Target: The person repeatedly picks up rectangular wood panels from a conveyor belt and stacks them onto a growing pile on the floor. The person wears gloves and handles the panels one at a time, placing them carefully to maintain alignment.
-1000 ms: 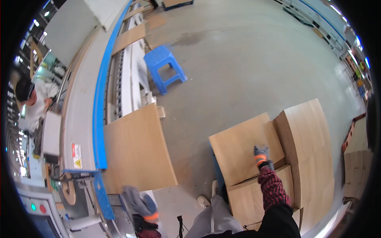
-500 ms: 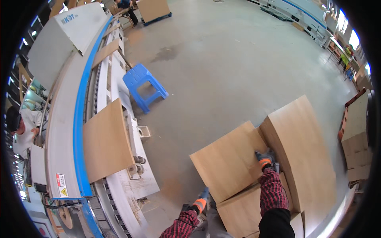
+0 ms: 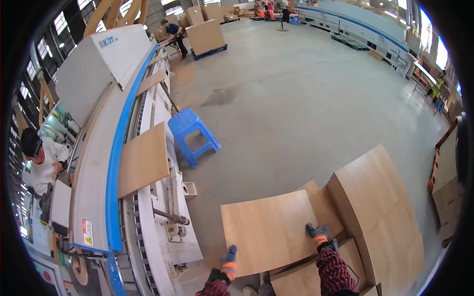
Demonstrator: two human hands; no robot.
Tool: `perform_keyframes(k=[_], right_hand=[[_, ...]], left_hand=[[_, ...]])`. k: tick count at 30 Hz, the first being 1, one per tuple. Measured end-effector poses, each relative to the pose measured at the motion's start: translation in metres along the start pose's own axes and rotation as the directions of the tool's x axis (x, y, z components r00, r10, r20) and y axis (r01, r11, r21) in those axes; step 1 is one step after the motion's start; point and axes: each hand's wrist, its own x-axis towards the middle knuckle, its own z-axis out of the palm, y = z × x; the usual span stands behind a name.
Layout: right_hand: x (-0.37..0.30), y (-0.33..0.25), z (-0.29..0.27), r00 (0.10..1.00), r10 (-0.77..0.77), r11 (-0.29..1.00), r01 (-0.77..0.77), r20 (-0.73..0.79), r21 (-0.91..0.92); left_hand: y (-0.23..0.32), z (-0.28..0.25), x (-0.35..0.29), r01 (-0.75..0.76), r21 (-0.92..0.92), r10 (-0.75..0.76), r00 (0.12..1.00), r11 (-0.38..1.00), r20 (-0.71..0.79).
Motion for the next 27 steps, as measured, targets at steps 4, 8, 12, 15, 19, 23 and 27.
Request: perform_keyframes(k=[4, 8, 12, 15, 19, 23, 27], right_hand=[[-0.055, 0.003, 0.017, 0.829, -0.455, 0.873, 0.342, 0.324, 0.348], [-0.150, -0.022, 0.010, 0.799, -0.386, 0.918, 0.283, 0.461, 0.277], [-0.257, -0.057, -0.028, 0.594, -0.390, 0.783, -0.187, 0.703, 0.593], [-0.338, -0.069, -0.062, 0.507, -0.640, 0.461, -0.347, 0.577, 0.816], [-0.421, -0.104, -0.070, 0.635, -0.510, 0.598, -0.223, 0.580, 0.770], [-0.439, -0.142, -0.081, 0.558, -0.493, 0.642, -0.285, 0.668, 0.712], [-0.453, -0.169, -0.099, 0.473, -0.512, 0.636, -0.352, 0.717, 0.686]], left_hand=[[-0.052, -0.085, -0.083, -0.191, -0.547, 0.081, 0.972, 0.815, -0.218], [-0.150, -0.162, -0.166, -0.074, -0.907, 0.018, 0.997, 0.415, -0.073], [-0.229, -0.214, -0.250, -0.188, -0.639, -0.132, 0.899, 0.746, -0.417], [-0.256, -0.231, -0.293, 0.086, 0.088, 0.011, 0.649, 0.992, -0.761], [-0.273, -0.210, -0.311, -0.256, 0.559, 0.555, 0.686, 0.789, -0.471], [-0.290, -0.197, -0.296, -0.306, 0.426, 0.524, 0.510, 0.851, -0.682], [-0.293, -0.212, -0.266, -0.344, 0.559, 0.656, 0.351, 0.754, -0.668]])
